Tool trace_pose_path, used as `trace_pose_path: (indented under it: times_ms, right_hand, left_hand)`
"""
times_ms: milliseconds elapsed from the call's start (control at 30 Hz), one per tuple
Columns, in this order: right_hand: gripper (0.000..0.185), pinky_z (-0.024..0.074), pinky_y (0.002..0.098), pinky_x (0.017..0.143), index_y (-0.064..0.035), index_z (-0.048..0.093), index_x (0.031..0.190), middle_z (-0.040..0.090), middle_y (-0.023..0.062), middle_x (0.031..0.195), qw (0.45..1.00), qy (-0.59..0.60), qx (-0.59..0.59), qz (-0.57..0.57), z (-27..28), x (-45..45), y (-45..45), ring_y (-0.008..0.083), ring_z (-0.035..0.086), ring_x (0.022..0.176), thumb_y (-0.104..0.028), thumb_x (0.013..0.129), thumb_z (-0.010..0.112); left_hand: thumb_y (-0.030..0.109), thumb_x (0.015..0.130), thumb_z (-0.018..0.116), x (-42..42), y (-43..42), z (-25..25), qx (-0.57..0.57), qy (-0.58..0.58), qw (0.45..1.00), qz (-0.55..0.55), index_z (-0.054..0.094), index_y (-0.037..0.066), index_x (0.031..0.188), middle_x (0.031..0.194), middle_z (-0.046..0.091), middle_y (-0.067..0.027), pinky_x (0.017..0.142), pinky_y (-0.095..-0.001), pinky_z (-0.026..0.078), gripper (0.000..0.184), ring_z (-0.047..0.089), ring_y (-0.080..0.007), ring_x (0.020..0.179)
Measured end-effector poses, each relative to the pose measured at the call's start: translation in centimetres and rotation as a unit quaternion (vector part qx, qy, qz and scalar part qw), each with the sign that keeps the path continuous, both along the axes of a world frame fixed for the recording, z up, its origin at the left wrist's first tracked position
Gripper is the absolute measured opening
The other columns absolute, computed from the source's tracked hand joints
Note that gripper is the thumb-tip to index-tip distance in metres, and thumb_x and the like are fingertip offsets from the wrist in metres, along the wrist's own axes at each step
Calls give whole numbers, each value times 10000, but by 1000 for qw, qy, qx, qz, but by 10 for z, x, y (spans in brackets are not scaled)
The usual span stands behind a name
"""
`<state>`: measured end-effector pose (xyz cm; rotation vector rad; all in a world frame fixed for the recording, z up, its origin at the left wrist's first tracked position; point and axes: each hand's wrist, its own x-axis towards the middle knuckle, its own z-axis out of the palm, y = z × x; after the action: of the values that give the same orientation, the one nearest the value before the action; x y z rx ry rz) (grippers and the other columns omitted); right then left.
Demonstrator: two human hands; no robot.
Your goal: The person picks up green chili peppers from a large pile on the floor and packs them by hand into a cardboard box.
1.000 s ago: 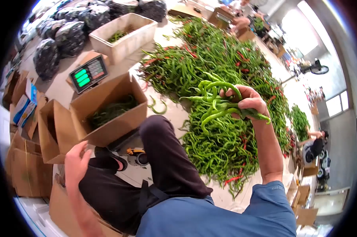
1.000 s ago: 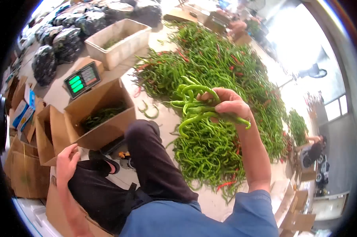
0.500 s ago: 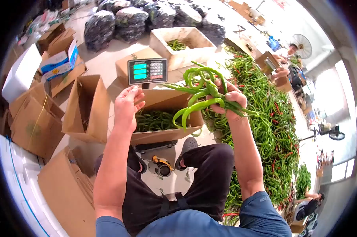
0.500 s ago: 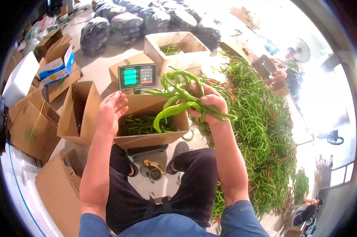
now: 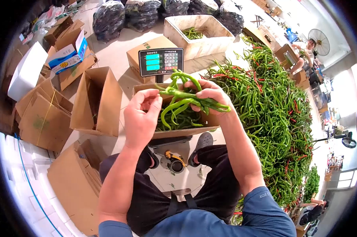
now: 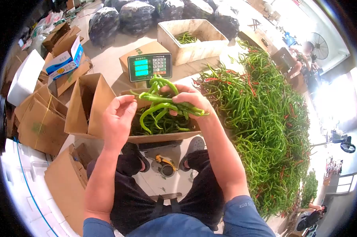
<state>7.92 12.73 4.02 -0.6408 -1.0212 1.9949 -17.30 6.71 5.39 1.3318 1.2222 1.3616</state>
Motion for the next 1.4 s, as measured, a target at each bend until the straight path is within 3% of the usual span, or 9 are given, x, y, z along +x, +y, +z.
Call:
trace_pose_path:
  times_ms: [300, 433, 567, 667, 733, 833, 933, 1067, 1400]
  right_hand:
    - [408, 579, 322, 683, 61, 599, 1252, 675, 180, 1085, 999, -19, -23, 17, -7, 7, 3, 217, 673, 829, -47, 859, 586]
    - [390, 576, 314, 673, 43, 611, 1239, 675, 162, 1027, 998, -36, -33, 25, -14, 14, 9, 207, 670, 776, -41, 859, 599]
    - [337, 567, 293, 637, 33, 633, 1209, 677, 149, 1013, 998, -39, -32, 27, -20, 16, 16, 196, 666, 747, -16, 876, 618]
    - [339, 564, 288, 625, 35, 634, 1213, 679, 139, 1016, 997, -52, -8, 48, -21, 18, 21, 191, 666, 749, -18, 878, 630]
    - [338, 560, 285, 618, 33, 638, 1200, 680, 108, 1021, 997, -67, -10, 34, -17, 13, 17, 165, 657, 752, 0, 864, 637]
    - [336, 558, 279, 664, 28, 635, 1186, 682, 90, 1049, 987, -148, 41, 43, -10, -1, 6, 141, 651, 794, 23, 851, 615]
    - [351, 553, 300, 719, 4, 648, 1150, 677, 69, 994, 902, -360, 231, 61, -4, -15, -8, 147, 646, 810, -35, 802, 621]
    - [289, 504, 470, 913, 30, 619, 1055, 586, 238, 1147, 816, -429, 383, 63, -12, -33, -37, 419, 605, 1067, -84, 790, 627]
    - [279, 578, 449, 785, 48, 637, 996, 558, 251, 1284, 651, -518, 555, 14, -22, -46, -66, 392, 665, 942, -68, 744, 668]
  left_hand:
    - [98, 944, 718, 27, 18, -3, -136, -153, 972, -118, 619, -45, 1239, 1086, 689, -70, 898, -250, 523, 342, 643, -113, 976]
    - [74, 945, 681, 36, 21, -10, -7, -106, 994, 40, 528, -23, 1335, 1139, 635, -71, 894, -269, 505, 430, 605, -119, 970]
    - [66, 958, 627, 33, -11, -2, 163, 38, 984, 56, 605, -6, 1087, 979, 641, -47, 728, -262, 464, 150, 510, -104, 745]
    - [248, 1002, 614, 39, -41, -9, -131, -145, 968, -156, 639, -9, 960, 882, 682, -81, 661, -265, 504, 262, 622, -127, 755]
    - [410, 975, 666, 56, -37, -12, -373, -221, 888, -153, 555, -45, 1254, 1225, 619, -171, 828, -388, 583, 545, 635, -251, 1097]
    - [537, 956, 649, 57, -29, -33, -411, -318, 849, -95, 386, -48, 1426, 1436, 454, -226, 988, -568, 533, 795, 521, -341, 1290]
    - [559, 950, 644, 50, -22, -43, -356, -420, 826, -118, 413, -11, 1433, 1428, 471, -194, 1005, -575, 525, 783, 529, -318, 1285]
    - [603, 988, 546, 47, -18, -40, -354, -455, 812, -95, 524, 134, 1377, 1287, 615, -65, 945, -502, 553, 609, 621, -246, 1165]
    - [529, 972, 622, 44, -8, -62, -385, -457, 799, -61, 653, 196, 1207, 1182, 688, -3, 937, -430, 510, 409, 638, -197, 1098]
